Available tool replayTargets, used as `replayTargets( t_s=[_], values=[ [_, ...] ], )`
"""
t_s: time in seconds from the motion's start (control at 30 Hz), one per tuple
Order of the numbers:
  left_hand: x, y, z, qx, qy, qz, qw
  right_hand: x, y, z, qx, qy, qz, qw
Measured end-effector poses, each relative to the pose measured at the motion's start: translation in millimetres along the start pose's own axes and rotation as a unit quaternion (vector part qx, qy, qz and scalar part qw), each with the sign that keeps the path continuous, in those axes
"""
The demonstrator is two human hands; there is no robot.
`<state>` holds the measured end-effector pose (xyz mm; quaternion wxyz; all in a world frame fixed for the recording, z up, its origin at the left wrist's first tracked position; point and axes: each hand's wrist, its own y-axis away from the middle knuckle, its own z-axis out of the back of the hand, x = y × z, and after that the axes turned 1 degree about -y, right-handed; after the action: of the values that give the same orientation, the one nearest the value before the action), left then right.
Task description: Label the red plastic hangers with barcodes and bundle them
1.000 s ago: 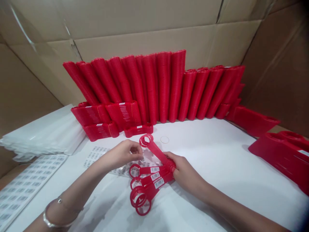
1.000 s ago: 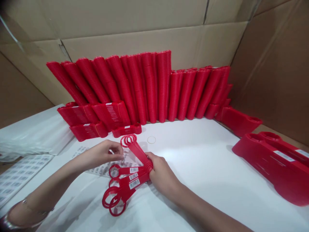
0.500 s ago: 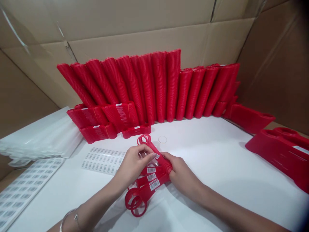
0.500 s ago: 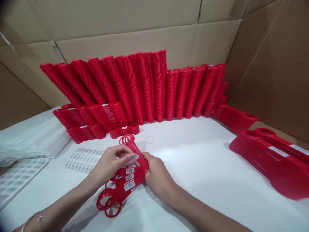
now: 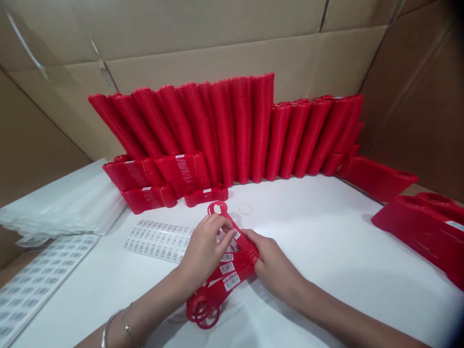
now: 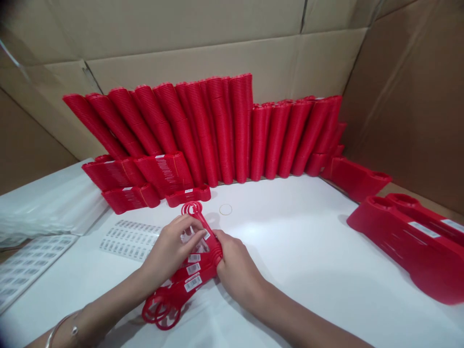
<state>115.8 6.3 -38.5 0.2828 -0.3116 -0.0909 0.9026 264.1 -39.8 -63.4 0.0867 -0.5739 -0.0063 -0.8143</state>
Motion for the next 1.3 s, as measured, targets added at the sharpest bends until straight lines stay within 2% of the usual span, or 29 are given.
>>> replayTargets(
  t_s=[0.1, 0.2, 0.5, 0.67, 0.77, 0.87, 0.93, 1.03, 1.17, 1.3],
  values=[
    [4, 0, -3.8, -0.024, -0.134, -0.087, 0.987, 0, 1, -2, -0.003, 0.008, 0.011, 1.0],
    [8, 0, -5.5, -0.033, -0.227, -0.126, 0.965, 1, 0, -3, -0.003, 0.011, 0.016, 1.0],
    [9, -4, -5.3, -0.065, -0.317, -0.133, 0.937, 3, 0, -3, -0.002, 0.01, 0.036, 0.999],
    [23, -12, 4.0, -0.093, -0.338, -0.077, 0.933, 9, 3, -5, 0.028, -0.025, 0.036, 0.999],
    [28, -14, 13.2, -0.089, -0.277, -0.045, 0.956, 10, 3, -5, 0.024, -0.026, 0.026, 0.999],
    [28, -13, 20.1, -0.072, -0.14, -0.012, 0.987, 7, 2, -3, 0.019, -0.026, 0.023, 0.999],
    [26, -12, 22.6, -0.072, -0.062, 0.001, 0.995, 5, 0, -1, 0.008, -0.029, 0.023, 0.999],
    [26, -12, 25.2, -0.064, -0.006, 0.008, 0.998, 3, -2, 3, -0.015, -0.038, 0.022, 0.999],
    [31, -12, 29.6, 0.025, 0.03, -0.035, 0.999, 4, -5, 8, -0.036, -0.049, 0.018, 0.998],
    [35, -10, 36.0, 0.025, 0.043, -0.118, 0.992, 4, -6, 10, -0.049, -0.048, 0.029, 0.997]
  ],
)
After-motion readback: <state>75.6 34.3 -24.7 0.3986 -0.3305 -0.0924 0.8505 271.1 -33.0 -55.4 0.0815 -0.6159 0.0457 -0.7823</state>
